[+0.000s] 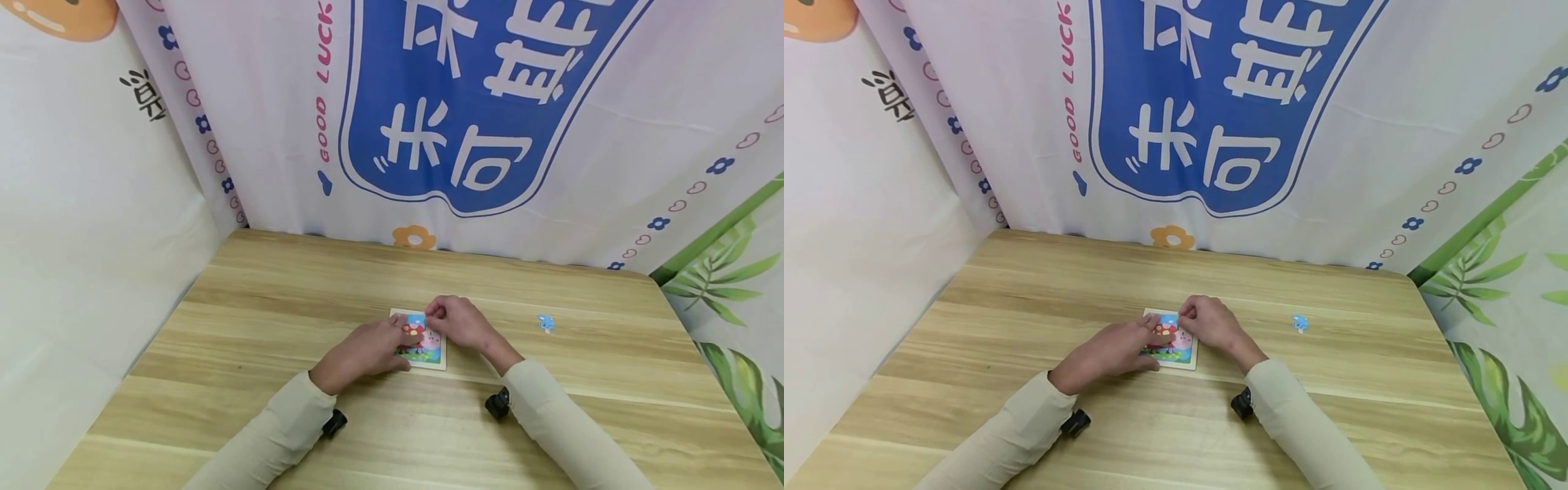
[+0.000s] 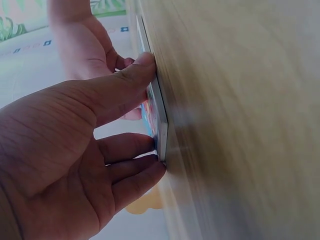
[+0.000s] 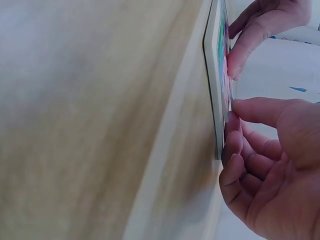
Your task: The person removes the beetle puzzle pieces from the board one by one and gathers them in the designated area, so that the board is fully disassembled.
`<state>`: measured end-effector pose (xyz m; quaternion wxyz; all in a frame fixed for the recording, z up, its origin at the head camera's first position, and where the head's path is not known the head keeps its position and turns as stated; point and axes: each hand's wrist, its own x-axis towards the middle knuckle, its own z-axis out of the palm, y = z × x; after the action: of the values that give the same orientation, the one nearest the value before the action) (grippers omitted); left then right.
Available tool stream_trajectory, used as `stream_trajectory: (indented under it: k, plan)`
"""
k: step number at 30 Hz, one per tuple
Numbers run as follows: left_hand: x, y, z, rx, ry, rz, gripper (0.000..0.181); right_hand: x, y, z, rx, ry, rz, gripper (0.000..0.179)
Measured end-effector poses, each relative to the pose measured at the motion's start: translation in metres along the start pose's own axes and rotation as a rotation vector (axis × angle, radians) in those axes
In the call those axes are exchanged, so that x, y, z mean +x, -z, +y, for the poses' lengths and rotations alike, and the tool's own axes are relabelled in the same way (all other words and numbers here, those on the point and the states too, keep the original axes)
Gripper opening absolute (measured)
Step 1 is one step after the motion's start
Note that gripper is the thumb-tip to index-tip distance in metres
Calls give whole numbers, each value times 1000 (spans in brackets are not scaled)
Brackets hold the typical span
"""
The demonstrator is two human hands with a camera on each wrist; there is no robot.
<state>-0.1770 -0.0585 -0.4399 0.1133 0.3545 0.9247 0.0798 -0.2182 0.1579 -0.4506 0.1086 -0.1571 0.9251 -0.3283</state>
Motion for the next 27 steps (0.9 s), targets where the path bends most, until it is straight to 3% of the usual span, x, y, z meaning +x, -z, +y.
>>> stream_trajectory:
  k: [6, 11, 17, 27]
  plan:
    - [1, 3, 0, -24, 35, -25, 57, 0, 0, -1, 17, 32, -15, 12]
    - [3, 3, 0, -13, 26, -28, 54, 1, 1, 0, 17, 36, -22, 8]
    - [3, 2, 0, -12, 14, -14, 54, 4, 2, -1, 128, 48, -33, 8]
    - [1, 2, 0, -14, 5, -4, 54, 4, 9, -2, 158, -30, -5, 12]
